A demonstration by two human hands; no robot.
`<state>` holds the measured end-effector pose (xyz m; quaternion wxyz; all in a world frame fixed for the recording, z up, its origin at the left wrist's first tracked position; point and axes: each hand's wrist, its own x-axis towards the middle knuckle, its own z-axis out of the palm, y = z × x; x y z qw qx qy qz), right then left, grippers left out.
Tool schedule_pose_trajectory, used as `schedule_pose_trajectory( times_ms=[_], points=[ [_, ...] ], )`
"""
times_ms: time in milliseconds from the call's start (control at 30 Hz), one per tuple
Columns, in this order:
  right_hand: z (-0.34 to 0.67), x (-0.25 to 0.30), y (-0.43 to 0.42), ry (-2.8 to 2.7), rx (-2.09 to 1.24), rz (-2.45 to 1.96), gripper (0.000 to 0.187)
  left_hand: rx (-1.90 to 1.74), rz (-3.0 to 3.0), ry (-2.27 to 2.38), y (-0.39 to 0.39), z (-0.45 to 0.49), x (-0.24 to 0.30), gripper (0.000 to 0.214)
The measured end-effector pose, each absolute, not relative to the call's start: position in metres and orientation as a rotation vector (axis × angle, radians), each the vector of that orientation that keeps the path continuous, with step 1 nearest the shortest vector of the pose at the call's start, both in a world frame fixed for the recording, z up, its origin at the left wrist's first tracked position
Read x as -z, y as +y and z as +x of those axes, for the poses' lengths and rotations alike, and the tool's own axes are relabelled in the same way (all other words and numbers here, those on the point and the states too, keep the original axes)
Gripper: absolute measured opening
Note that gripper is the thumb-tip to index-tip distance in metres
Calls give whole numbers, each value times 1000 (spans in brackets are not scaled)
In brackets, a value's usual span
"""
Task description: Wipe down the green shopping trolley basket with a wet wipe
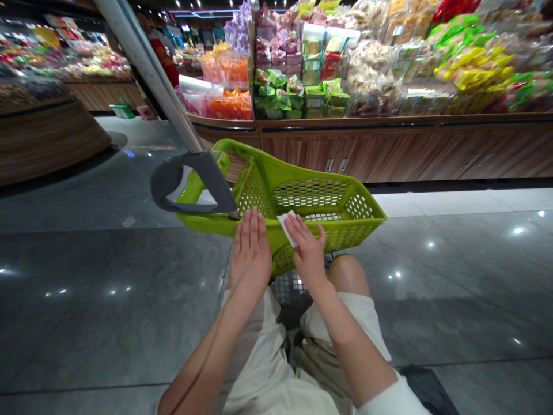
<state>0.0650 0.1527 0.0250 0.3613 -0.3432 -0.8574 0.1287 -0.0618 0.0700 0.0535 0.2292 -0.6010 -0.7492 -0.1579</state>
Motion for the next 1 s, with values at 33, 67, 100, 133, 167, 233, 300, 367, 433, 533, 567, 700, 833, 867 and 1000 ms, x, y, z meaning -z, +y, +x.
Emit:
schedule_pose_trajectory(
  times_ms=[33, 67, 100, 133, 167, 233, 300, 367, 433, 533, 567, 700, 833, 867, 1000],
  points=[
    [78, -17, 161, -2179, -317, -939, 82, 441, -1655, -2062, 70, -62, -53, 76],
    [91, -9, 168, -2141, -299, -1001, 82, 448, -1656, -2058, 70, -63, -52, 77],
    [104, -2, 176, -2102, -278, -1063, 80, 455, -1659, -2052, 71, -64, -50, 78],
    [114, 4, 182, -2061, -253, -1120, 79, 461, -1666, -2044, 71, -65, -49, 79],
    [122, 7, 187, -2026, -231, -1166, 78, 467, -1672, -2037, 71, -66, -49, 80],
    [127, 9, 193, -1955, -216, -1244, 76, 478, -1681, -2028, 71, -66, -48, 80],
    [115, 1, 189, -1917, -255, -1284, 73, 489, -1682, -2026, 71, -66, -49, 80],
    [90, -15, 177, -1964, -322, -1234, 72, 500, -1681, -2024, 71, -64, -50, 79],
    [60, -32, 159, -2101, -370, -1063, 74, 509, -1668, -2031, 71, -63, -51, 76],
    [29, -51, 135, -2237, -358, -824, 73, 512, -1634, -2063, 71, -61, -52, 69],
    [25, -52, 132, -2253, -342, -788, 74, 509, -1628, -2071, 71, -60, -52, 68],
    [48, -36, 143, -2258, -268, -812, 83, 492, -1651, -2068, 70, -61, -53, 72],
    [101, -3, 176, -2138, -194, -1034, 84, 493, -1663, -2056, 71, -64, -50, 78],
    [113, 3, 183, -2097, -184, -1089, 84, 494, -1664, -2050, 71, -65, -49, 79],
    [130, 13, 196, -1945, -230, -1215, 77, 497, -1682, -2032, 72, -68, -45, 80]
  ],
)
